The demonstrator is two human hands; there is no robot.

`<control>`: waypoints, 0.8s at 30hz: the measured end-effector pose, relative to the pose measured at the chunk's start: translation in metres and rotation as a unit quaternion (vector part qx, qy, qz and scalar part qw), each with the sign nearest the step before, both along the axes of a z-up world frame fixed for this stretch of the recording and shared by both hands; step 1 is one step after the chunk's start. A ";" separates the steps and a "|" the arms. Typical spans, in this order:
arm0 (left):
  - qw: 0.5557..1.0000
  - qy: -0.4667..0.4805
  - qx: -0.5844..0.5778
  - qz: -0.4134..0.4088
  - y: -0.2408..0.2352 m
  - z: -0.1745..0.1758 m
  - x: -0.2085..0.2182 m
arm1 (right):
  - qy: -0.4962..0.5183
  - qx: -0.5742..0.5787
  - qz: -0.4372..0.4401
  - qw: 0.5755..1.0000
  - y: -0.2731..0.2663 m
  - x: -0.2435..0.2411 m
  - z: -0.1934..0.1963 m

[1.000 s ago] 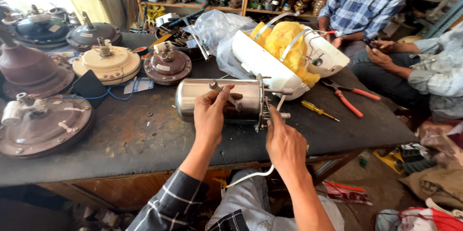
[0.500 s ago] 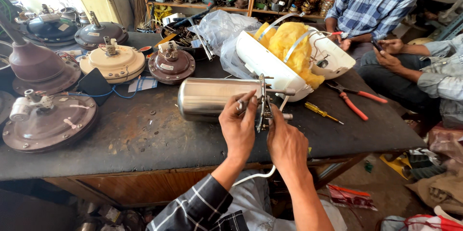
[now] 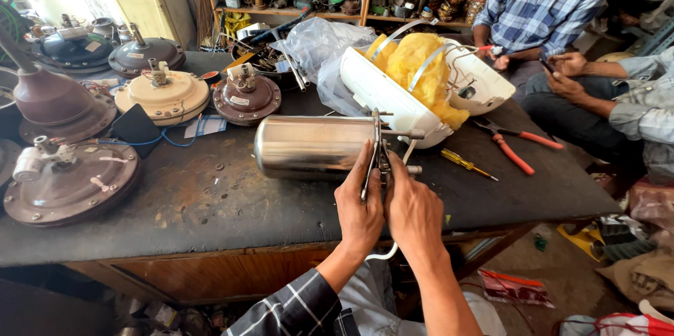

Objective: The person uses a wrench to tighten and loosen bolts on a cylindrical metal electrical component. They repeatedly adjust the bolts and inspect the assembly while seated at a workbench in a workshop.

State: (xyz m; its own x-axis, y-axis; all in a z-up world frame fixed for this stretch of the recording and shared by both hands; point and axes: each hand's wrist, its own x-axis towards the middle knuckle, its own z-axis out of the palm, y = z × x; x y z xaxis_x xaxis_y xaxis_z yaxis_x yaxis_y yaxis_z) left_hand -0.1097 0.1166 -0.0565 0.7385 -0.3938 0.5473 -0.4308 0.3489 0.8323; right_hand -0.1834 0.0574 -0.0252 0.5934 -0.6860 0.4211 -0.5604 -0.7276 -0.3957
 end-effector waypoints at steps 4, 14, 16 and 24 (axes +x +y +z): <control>0.999 -0.032 -0.023 0.002 -0.001 0.003 -0.003 | 0.008 0.000 0.001 1.000 -0.003 0.000 -0.003; 0.993 -0.120 0.007 0.014 0.001 -0.012 -0.007 | -0.010 0.035 0.022 0.999 0.000 -0.005 -0.013; 0.989 -0.144 0.000 0.017 0.001 -0.017 -0.007 | -0.024 0.021 0.046 0.998 0.002 -0.009 -0.011; 0.985 -0.166 0.006 0.039 -0.008 -0.025 -0.004 | 0.053 0.063 -0.030 0.996 -0.001 -0.021 0.003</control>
